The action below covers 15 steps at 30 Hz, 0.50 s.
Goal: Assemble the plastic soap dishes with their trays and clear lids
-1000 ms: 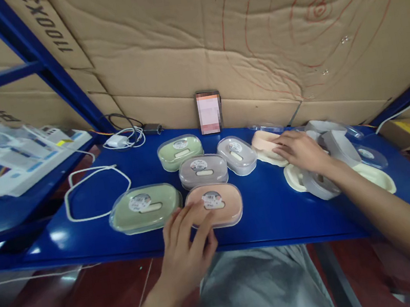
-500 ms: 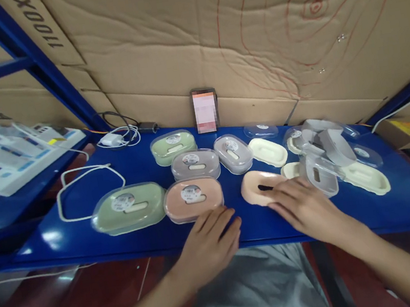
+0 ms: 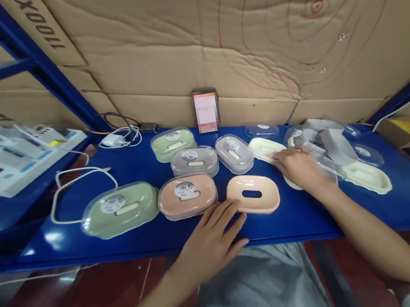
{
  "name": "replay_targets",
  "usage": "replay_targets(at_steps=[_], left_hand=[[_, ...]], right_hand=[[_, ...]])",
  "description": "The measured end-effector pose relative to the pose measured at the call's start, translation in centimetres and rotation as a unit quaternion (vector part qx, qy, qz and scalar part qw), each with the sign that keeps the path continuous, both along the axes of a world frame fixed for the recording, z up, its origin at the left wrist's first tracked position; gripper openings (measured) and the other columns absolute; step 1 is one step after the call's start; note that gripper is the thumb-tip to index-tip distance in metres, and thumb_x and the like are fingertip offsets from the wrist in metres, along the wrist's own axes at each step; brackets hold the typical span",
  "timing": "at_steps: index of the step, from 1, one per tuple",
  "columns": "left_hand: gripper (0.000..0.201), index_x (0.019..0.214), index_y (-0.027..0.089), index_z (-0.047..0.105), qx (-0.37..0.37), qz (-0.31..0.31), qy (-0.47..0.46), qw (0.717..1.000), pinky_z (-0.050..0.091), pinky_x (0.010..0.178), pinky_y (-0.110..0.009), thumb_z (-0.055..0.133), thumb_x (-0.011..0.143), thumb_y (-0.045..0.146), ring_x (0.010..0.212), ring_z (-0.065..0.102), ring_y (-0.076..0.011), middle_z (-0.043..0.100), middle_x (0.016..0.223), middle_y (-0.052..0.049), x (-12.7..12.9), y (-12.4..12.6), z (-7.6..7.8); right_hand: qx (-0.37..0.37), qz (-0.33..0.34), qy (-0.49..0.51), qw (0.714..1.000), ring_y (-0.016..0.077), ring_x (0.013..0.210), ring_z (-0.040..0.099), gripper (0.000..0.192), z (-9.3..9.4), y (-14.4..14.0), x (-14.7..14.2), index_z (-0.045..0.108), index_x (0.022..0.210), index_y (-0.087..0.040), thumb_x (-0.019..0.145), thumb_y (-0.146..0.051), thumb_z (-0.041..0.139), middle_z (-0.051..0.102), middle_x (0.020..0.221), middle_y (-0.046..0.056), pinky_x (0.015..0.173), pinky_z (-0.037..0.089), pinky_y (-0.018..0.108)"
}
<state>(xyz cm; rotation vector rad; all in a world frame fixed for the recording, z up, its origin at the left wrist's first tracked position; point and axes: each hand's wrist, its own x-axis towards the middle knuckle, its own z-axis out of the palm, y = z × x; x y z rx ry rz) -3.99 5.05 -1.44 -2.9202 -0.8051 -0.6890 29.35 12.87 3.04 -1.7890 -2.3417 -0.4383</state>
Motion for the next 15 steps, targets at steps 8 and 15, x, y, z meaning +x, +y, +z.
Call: replay_targets(at_steps=[8,15], left_hand=[[0.079,0.169,0.01,0.029,-0.018,0.04,0.016,0.999,0.043,0.127,-0.051,0.051,0.109,0.058,0.164,0.032,-0.0351,0.034,0.174,-0.022,0.4,0.2,-0.4],[0.058,0.158,0.028,0.048,-0.029,-0.048,-0.051,0.997,0.049,0.121,-0.052,0.062,0.107,0.049,0.155,0.045,-0.0334,0.046,0.168,-0.015,-0.6,-0.1,0.1]], right_hand=[[0.055,0.134,0.197,0.97,0.0285,0.101,0.073,0.016,2.5,-9.4,-1.3,0.07,0.119,-0.026,0.106,-0.03,0.062,0.079,0.109,0.007,0.096,0.05,0.047],[-0.03,0.247,0.185,0.951,0.0208,0.098,0.072,0.019,-1.1,-16.9,-3.9,0.069,0.122,-0.023,0.103,-0.018,0.065,0.078,0.103,0.003,0.109,0.047,0.045]])
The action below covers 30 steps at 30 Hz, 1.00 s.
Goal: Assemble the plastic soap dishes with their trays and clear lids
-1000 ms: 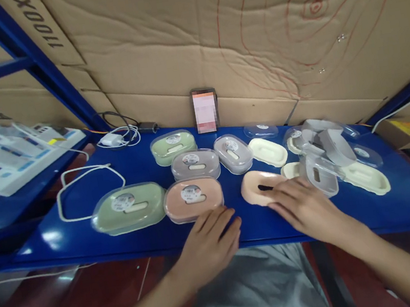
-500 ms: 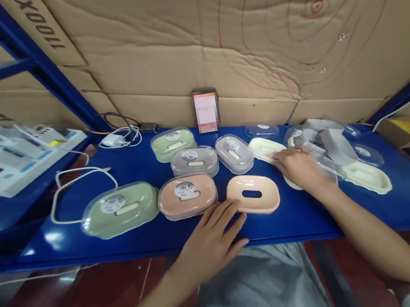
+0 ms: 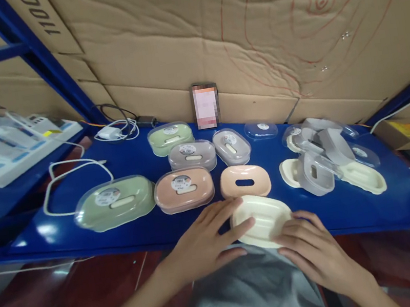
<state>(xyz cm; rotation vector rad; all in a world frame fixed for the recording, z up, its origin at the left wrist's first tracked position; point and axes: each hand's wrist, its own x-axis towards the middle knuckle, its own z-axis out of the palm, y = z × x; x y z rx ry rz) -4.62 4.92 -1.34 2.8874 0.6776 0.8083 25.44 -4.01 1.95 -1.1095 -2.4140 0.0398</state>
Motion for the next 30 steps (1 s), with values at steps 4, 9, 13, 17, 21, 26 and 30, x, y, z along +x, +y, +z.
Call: replay_targets(at_steps=[4,9,13,17,21,26,30], left_hand=[[0.029,0.131,0.023,0.067,0.002,-0.012,-0.051,0.999,0.055,0.113,-0.047,0.069,0.104,0.03,0.138,0.056,-0.0302,0.07,0.139,-0.009,-0.2,-0.1,0.2],[0.02,0.114,0.022,0.069,0.002,-0.035,-0.099,0.994,0.057,0.1,-0.044,0.072,0.098,0.035,0.118,0.062,-0.0285,0.075,0.114,-0.007,-0.4,-0.5,0.5],[0.017,0.113,0.021,0.066,-0.002,-0.021,-0.03,0.999,0.057,0.091,-0.043,0.067,0.103,0.035,0.106,0.065,-0.0266,0.072,0.106,-0.007,-0.1,-0.4,0.4],[0.029,0.126,0.019,0.063,-0.007,0.012,0.015,1.0,0.059,0.093,-0.048,0.063,0.107,0.04,0.113,0.065,-0.0306,0.07,0.12,-0.012,0.2,-0.1,-0.1],[0.044,0.146,0.021,0.054,0.032,0.048,-0.044,0.997,0.058,0.107,-0.054,0.063,0.107,0.039,0.132,0.06,-0.0333,0.057,0.147,-0.018,0.1,0.1,-0.5],[0.034,0.14,0.02,0.058,0.014,0.049,-0.042,0.998,0.053,0.118,-0.051,0.064,0.107,0.027,0.146,0.052,-0.0312,0.056,0.152,-0.016,0.2,0.2,-0.1],[0.025,0.131,0.018,0.063,-0.016,0.024,-0.03,0.999,0.052,0.121,-0.046,0.064,0.106,0.022,0.14,0.057,-0.0262,0.069,0.136,-0.009,0.3,0.3,0.2]], right_hand=[[-0.016,0.033,0.057,0.998,0.0228,0.111,0.072,0.024,-0.5,2.2,0.2,0.068,0.129,-0.022,0.107,-0.027,0.06,0.078,0.114,0.007,0.105,0.054,0.044],[-0.038,-0.045,0.057,0.997,0.0259,0.146,0.056,0.042,-1.2,6.6,1.0,0.055,0.153,-0.028,0.111,-0.022,0.048,0.067,0.15,0.009,0.117,0.05,0.05],[-0.005,-0.11,0.011,0.994,0.0301,0.142,0.06,0.038,-2.3,7.7,1.1,0.063,0.145,-0.03,0.108,-0.028,0.06,0.071,0.145,0.007,0.115,0.051,0.054],[0.033,-0.162,0.139,0.976,0.0291,0.123,0.071,0.027,-2.4,6.6,1.8,0.07,0.13,-0.028,0.103,-0.027,0.068,0.077,0.128,0.008,0.107,0.057,0.05],[-0.008,-0.088,0.159,0.983,0.027,0.123,0.071,0.029,-2.1,5.3,1.8,0.07,0.13,-0.028,0.102,-0.022,0.068,0.077,0.126,0.007,0.106,0.06,0.046],[-0.028,-0.001,0.097,0.995,0.0264,0.135,0.065,0.04,-2.2,4.9,0.5,0.065,0.141,-0.024,0.103,-0.015,0.063,0.074,0.136,0.01,0.114,0.057,0.049],[0.006,0.002,0.043,0.999,0.0271,0.129,0.068,0.03,-2.5,4.5,-0.3,0.07,0.131,-0.022,0.101,-0.021,0.07,0.076,0.128,0.01,0.11,0.06,0.049]])
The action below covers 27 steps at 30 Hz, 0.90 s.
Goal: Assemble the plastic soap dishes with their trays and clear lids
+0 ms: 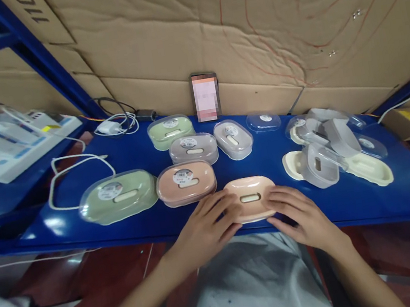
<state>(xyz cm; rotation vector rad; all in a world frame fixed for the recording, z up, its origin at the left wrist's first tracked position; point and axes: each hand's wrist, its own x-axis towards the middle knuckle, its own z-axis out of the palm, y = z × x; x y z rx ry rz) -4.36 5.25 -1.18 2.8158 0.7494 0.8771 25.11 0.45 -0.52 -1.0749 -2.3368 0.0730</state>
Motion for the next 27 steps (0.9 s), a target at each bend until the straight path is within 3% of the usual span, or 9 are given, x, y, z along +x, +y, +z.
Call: replay_targets(at_steps=[3,6,8,11,14,17,21,24,27], left_hand=[[0.022,0.128,0.019,0.065,-0.003,-0.007,0.0,1.0,0.053,0.119,-0.047,0.062,0.107,0.02,0.139,0.058,-0.0264,0.071,0.135,-0.007,0.0,0.1,0.0],[0.024,0.13,0.019,0.064,-0.006,-0.008,0.002,1.0,0.054,0.117,-0.048,0.06,0.107,0.021,0.14,0.058,-0.0273,0.07,0.137,-0.009,0.0,0.0,-0.1],[0.025,0.132,0.019,0.064,-0.014,-0.009,0.0,1.0,0.053,0.119,-0.049,0.06,0.108,0.022,0.141,0.057,-0.0272,0.069,0.139,-0.009,0.0,0.0,0.0],[0.026,0.133,0.019,0.064,-0.027,-0.014,-0.002,1.0,0.051,0.121,-0.05,0.06,0.107,0.02,0.143,0.055,-0.027,0.067,0.142,-0.01,0.0,0.0,0.1],[0.027,0.133,0.019,0.065,-0.029,-0.016,-0.001,0.999,0.052,0.12,-0.051,0.061,0.107,0.021,0.144,0.054,-0.0281,0.066,0.142,-0.01,-0.1,0.1,0.2],[0.028,0.135,0.019,0.064,-0.034,-0.016,0.006,0.999,0.054,0.119,-0.051,0.06,0.107,0.022,0.144,0.055,-0.0284,0.067,0.142,-0.01,-0.3,0.2,0.1],[0.029,0.135,0.021,0.064,-0.042,-0.016,0.012,0.999,0.054,0.12,-0.051,0.06,0.107,0.022,0.145,0.056,-0.028,0.067,0.142,-0.009,-0.3,0.1,0.1],[0.027,0.133,0.02,0.064,-0.044,-0.011,0.006,0.999,0.054,0.121,-0.051,0.061,0.107,0.022,0.145,0.057,-0.0289,0.065,0.145,-0.012,-0.2,0.0,0.1],[0.022,0.128,0.021,0.064,-0.049,0.024,-0.018,0.998,0.056,0.119,-0.051,0.06,0.107,0.021,0.146,0.057,-0.031,0.057,0.154,-0.015,-0.2,-0.2,-0.1]], right_hand=[[0.041,0.003,-0.055,0.998,0.0262,0.123,0.072,0.024,0.7,-0.5,-0.1,0.072,0.126,-0.021,0.102,-0.021,0.069,0.079,0.123,0.009,0.107,0.061,0.048],[0.029,0.028,-0.102,0.994,0.0256,0.126,0.071,0.025,3.3,0.9,1.0,0.072,0.129,-0.022,0.106,-0.027,0.063,0.077,0.131,0.009,0.113,0.058,0.049],[0.015,0.023,-0.121,0.992,0.0255,0.133,0.068,0.029,5.4,4.0,2.4,0.071,0.133,-0.025,0.109,-0.028,0.054,0.075,0.137,0.007,0.117,0.054,0.049],[-0.006,-0.064,-0.175,0.983,0.0277,0.14,0.063,0.043,7.4,11.4,4.8,0.063,0.148,-0.023,0.112,-0.029,0.04,0.069,0.147,0.01,0.119,0.049,0.051],[-0.07,-0.184,-0.266,0.944,0.0373,0.154,0.046,0.06,7.0,18.5,6.6,0.042,0.164,-0.015,0.106,-0.032,0.047,0.045,0.168,0.02,0.123,0.041,0.06],[-0.124,-0.238,-0.317,0.91,0.044,0.153,0.044,0.069,5.4,22.2,7.3,0.042,0.163,-0.015,0.1,-0.039,0.06,0.052,0.161,0.025,0.125,0.026,0.074],[-0.128,-0.215,-0.278,0.927,0.0435,0.142,0.054,0.071,4.3,23.0,7.9,0.051,0.155,-0.02,0.095,-0.054,0.07,0.058,0.153,0.023,0.12,0.029,0.078],[-0.153,-0.162,-0.205,0.953,0.0385,0.134,0.062,0.076,4.6,22.4,8.1,0.053,0.153,-0.016,0.09,-0.052,0.076,0.058,0.152,0.023,0.115,0.047,0.061],[-0.13,-0.14,-0.147,0.97,0.0347,0.124,0.069,0.059,5.7,19.9,7.6,0.06,0.145,-0.016,0.097,-0.049,0.069,0.066,0.143,0.019,0.109,0.054,0.052]])
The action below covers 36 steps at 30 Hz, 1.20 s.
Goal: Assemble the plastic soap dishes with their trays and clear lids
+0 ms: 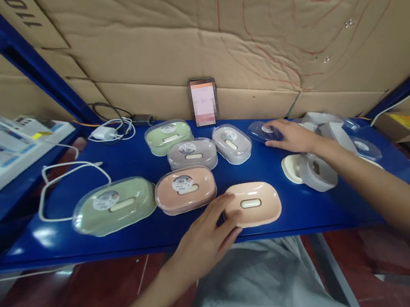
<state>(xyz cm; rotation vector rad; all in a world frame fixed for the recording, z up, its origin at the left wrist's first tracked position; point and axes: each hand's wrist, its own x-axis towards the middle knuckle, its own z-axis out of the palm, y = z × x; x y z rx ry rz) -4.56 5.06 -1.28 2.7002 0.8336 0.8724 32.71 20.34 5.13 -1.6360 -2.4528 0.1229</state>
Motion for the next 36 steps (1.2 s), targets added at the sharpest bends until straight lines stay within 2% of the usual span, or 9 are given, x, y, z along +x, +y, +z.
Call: replay_targets(at_steps=[3,6,8,10,12,16,22,30,36], left_hand=[[0.024,0.13,0.023,0.063,-0.025,0.036,-0.024,0.999,0.056,0.119,-0.053,0.06,0.107,0.02,0.148,0.056,-0.0323,0.051,0.161,-0.015,-0.1,-0.1,-0.3],[0.03,0.136,0.024,0.058,-0.058,0.047,-0.045,0.996,0.056,0.119,-0.053,0.062,0.106,0.022,0.149,0.056,-0.0311,0.052,0.161,-0.013,-0.1,-0.1,-0.5],[0.038,0.142,0.025,0.054,-0.078,0.054,-0.061,0.994,0.056,0.119,-0.051,0.063,0.105,0.023,0.149,0.056,-0.0303,0.053,0.16,-0.013,-0.1,0.0,-0.6],[0.05,0.151,0.026,0.048,-0.095,0.067,-0.069,0.991,0.057,0.117,-0.05,0.065,0.104,0.023,0.15,0.055,-0.0304,0.051,0.162,-0.014,-0.1,0.0,-0.7],[0.062,0.161,0.028,0.038,-0.107,0.074,-0.067,0.989,0.058,0.115,-0.048,0.065,0.105,0.024,0.153,0.052,-0.0307,0.047,0.167,-0.015,0.0,0.1,-0.8],[0.074,0.17,0.031,0.022,-0.103,0.053,-0.077,0.99,0.055,0.119,-0.05,0.062,0.107,0.027,0.156,0.048,-0.0308,0.042,0.171,-0.016,0.0,0.1,-0.8],[0.064,0.165,0.029,0.035,-0.095,0.05,-0.065,0.992,0.052,0.121,-0.051,0.062,0.107,0.025,0.155,0.049,-0.0304,0.04,0.172,-0.016,-0.1,0.2,-0.8],[0.065,0.167,0.028,0.032,-0.106,0.049,-0.034,0.993,0.054,0.119,-0.05,0.061,0.108,0.029,0.157,0.045,-0.0309,0.038,0.174,-0.015,-0.1,0.2,-0.8],[0.057,0.162,0.028,0.043,-0.119,0.036,-0.028,0.992,0.057,0.115,-0.05,0.06,0.107,0.031,0.152,0.054,-0.0309,0.041,0.172,-0.013,-0.4,0.1,-0.6]], right_hand=[[0.074,-0.003,0.066,0.995,0.033,0.125,0.07,0.048,0.9,-5.2,-1.4,0.062,0.144,-0.022,0.105,-0.05,0.058,0.071,0.139,0.013,0.111,0.055,0.052],[0.127,-0.015,0.121,0.984,0.0313,0.129,0.069,0.042,1.0,-11.3,-3.0,0.063,0.145,-0.025,0.107,-0.044,0.058,0.072,0.14,0.01,0.112,0.056,0.051],[0.119,0.038,0.139,0.982,0.0294,0.136,0.066,0.045,0.5,-14.3,-3.9,0.059,0.151,-0.027,0.108,-0.036,0.058,0.068,0.147,0.01,0.117,0.055,0.049],[0.085,0.13,0.133,0.979,0.0276,0.145,0.059,0.052,-0.1,-16.1,-4.7,0.053,0.159,-0.028,0.108,-0.03,0.058,0.063,0.155,0.01,0.122,0.051,0.049],[0.06,0.203,0.115,0.971,0.0269,0.152,0.052,0.058,-0.7,-16.8,-5.6,0.046,0.164,-0.028,0.107,-0.026,0.058,0.058,0.16,0.01,0.128,0.045,0.051],[0.052,0.251,0.093,0.962,0.0273,0.16,0.041,0.063,-2.0,-16.2,-6.8,0.04,0.167,-0.03,0.107,-0.019,0.054,0.053,0.164,0.01,0.131,0.034,0.06],[0.088,0.289,0.054,0.952,0.0299,0.162,0.036,0.064,-3.2,-15.9,-6.7,0.042,0.166,-0.025,0.104,-0.012,0.053,0.049,0.167,0.015,0.129,0.034,0.066],[0.111,0.229,0.028,0.967,0.0287,0.154,0.048,0.057,-3.8,-16.9,-6.9,0.047,0.162,-0.032,0.107,-0.026,0.057,0.059,0.158,0.009,0.126,0.044,0.059],[0.192,0.003,-0.061,0.98,0.0379,0.136,0.063,0.063,-3.8,-18.9,-7.2,0.048,0.164,-0.03,0.104,-0.037,0.066,0.065,0.151,0.014,0.108,0.056,0.054]])
